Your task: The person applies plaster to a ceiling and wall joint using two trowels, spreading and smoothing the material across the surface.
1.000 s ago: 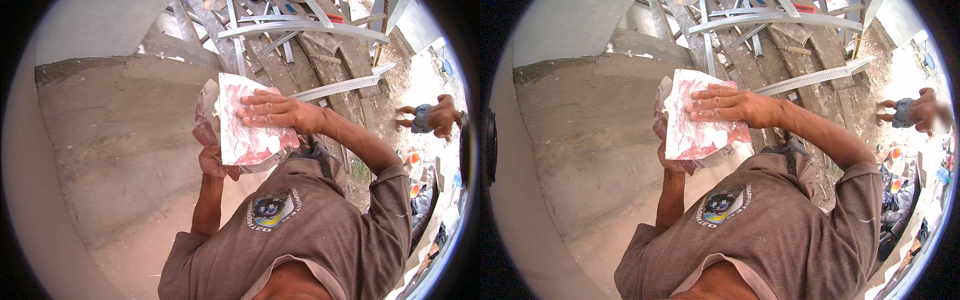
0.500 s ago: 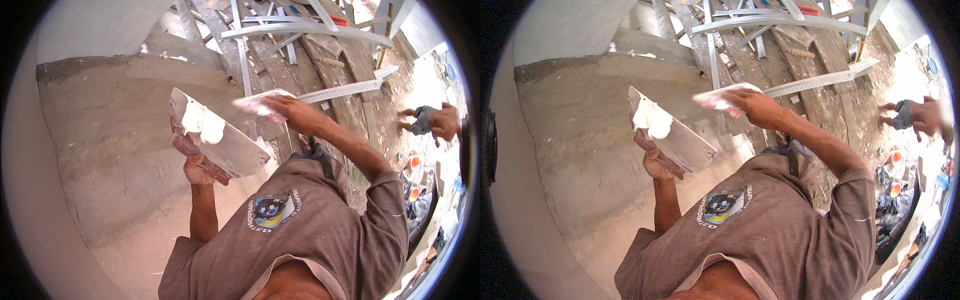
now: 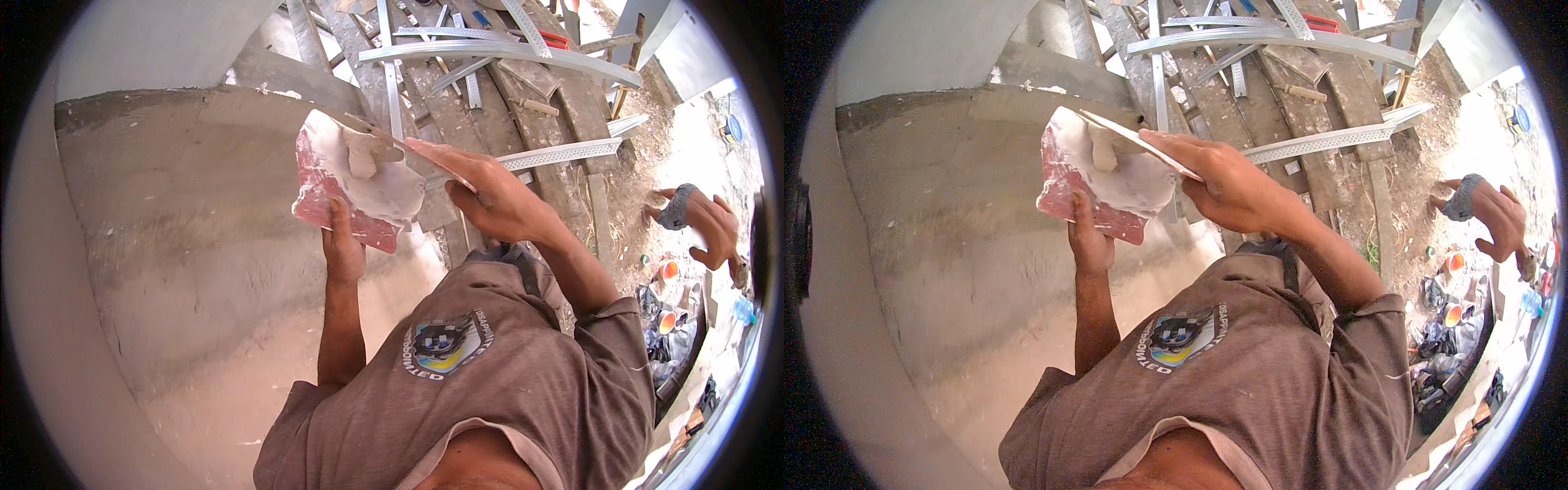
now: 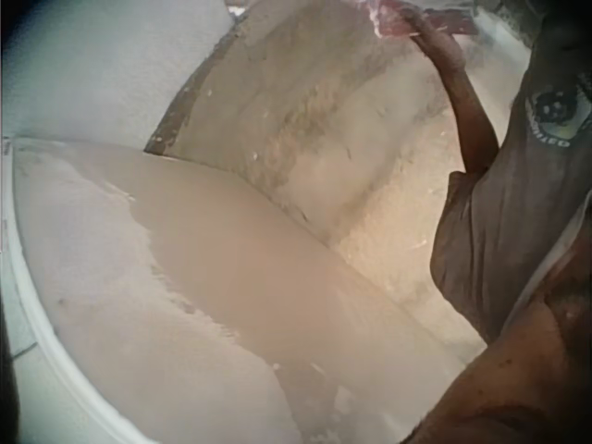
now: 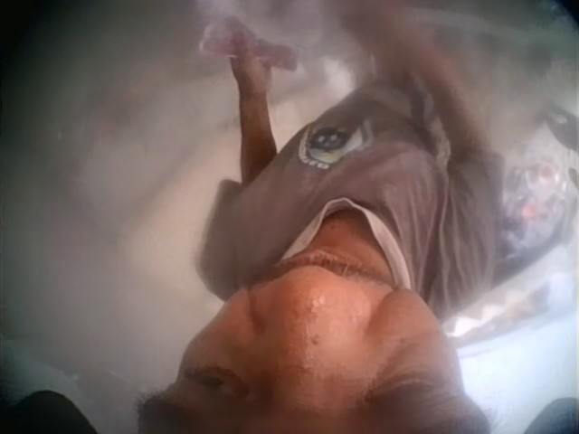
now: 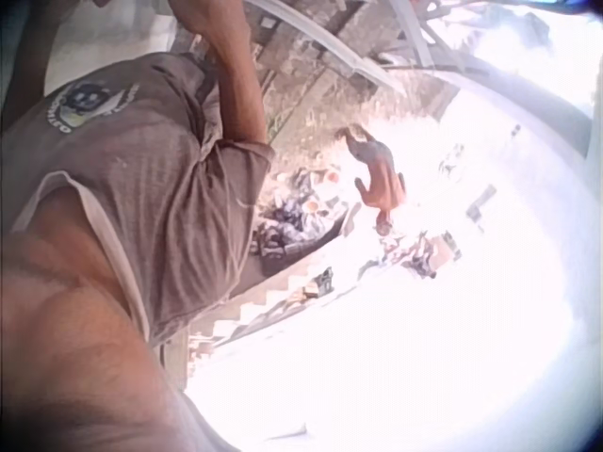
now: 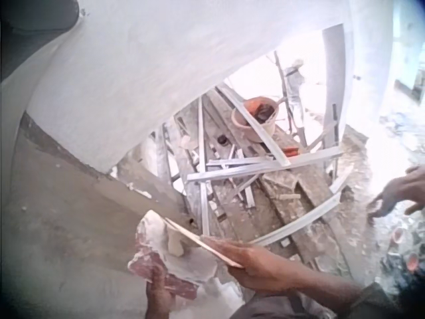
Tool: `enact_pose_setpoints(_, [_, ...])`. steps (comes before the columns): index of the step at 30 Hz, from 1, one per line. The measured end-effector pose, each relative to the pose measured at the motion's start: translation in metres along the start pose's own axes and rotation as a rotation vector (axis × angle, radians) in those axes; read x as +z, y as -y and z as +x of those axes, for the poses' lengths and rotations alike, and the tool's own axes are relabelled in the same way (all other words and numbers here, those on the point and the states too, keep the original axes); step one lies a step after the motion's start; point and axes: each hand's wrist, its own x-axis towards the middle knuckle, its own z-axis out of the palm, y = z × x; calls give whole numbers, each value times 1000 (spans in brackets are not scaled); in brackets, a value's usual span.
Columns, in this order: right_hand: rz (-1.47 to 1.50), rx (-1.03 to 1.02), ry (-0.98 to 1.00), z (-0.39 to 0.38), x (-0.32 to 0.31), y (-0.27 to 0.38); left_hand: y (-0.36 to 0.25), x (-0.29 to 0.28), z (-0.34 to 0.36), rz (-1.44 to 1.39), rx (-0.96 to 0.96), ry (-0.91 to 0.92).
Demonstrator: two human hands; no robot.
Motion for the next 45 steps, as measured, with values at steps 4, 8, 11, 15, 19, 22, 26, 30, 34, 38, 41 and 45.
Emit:
enact_pose_setpoints(4, [-77,-74,54,0,6,-7,3,12,8,50,85,40])
enact_pose_setpoints(8, [-107,-65,183,-3,9,-7,-11,26,11,117,156,149])
enact_pose_setpoints(11, [-164,-66,253,-7,10,-11,-14,25,14,163,113,75])
enact_pose_setpoints(15, [-62,14,368,-20,-5,-16,-8,6,28,287,213,9])
enact_pose_setpoints(19, [-12,61,155,-5,-22,-9,-13,9,26,351,247,37])
enact_pose_setpoints(22, [-76,-68,54,17,-25,-11,-9,17,22,387,223,108])
enact_pose_setpoints(26, [-160,-39,183,24,-14,-18,-14,24,21,314,214,194])
enact_pose_setpoints(30, [-83,-47,263,19,-5,-22,-6,12,26,339,181,48])
enact_pose_setpoints(34, [-61,-20,304,6,8,-21,-21,10,27,197,120,65])
enact_pose_setpoints(38, [58,92,294,-7,-13,-15,-24,-4,33,151,-33,-42])
enact_pose_setpoints(41, [72,182,264,-14,-33,-5,-32,-12,35,-27,-41,38])
enact_pose_setpoints(45, [-85,-88,45,-2,-26,-6,-39,-20,37,-308,-207,89])
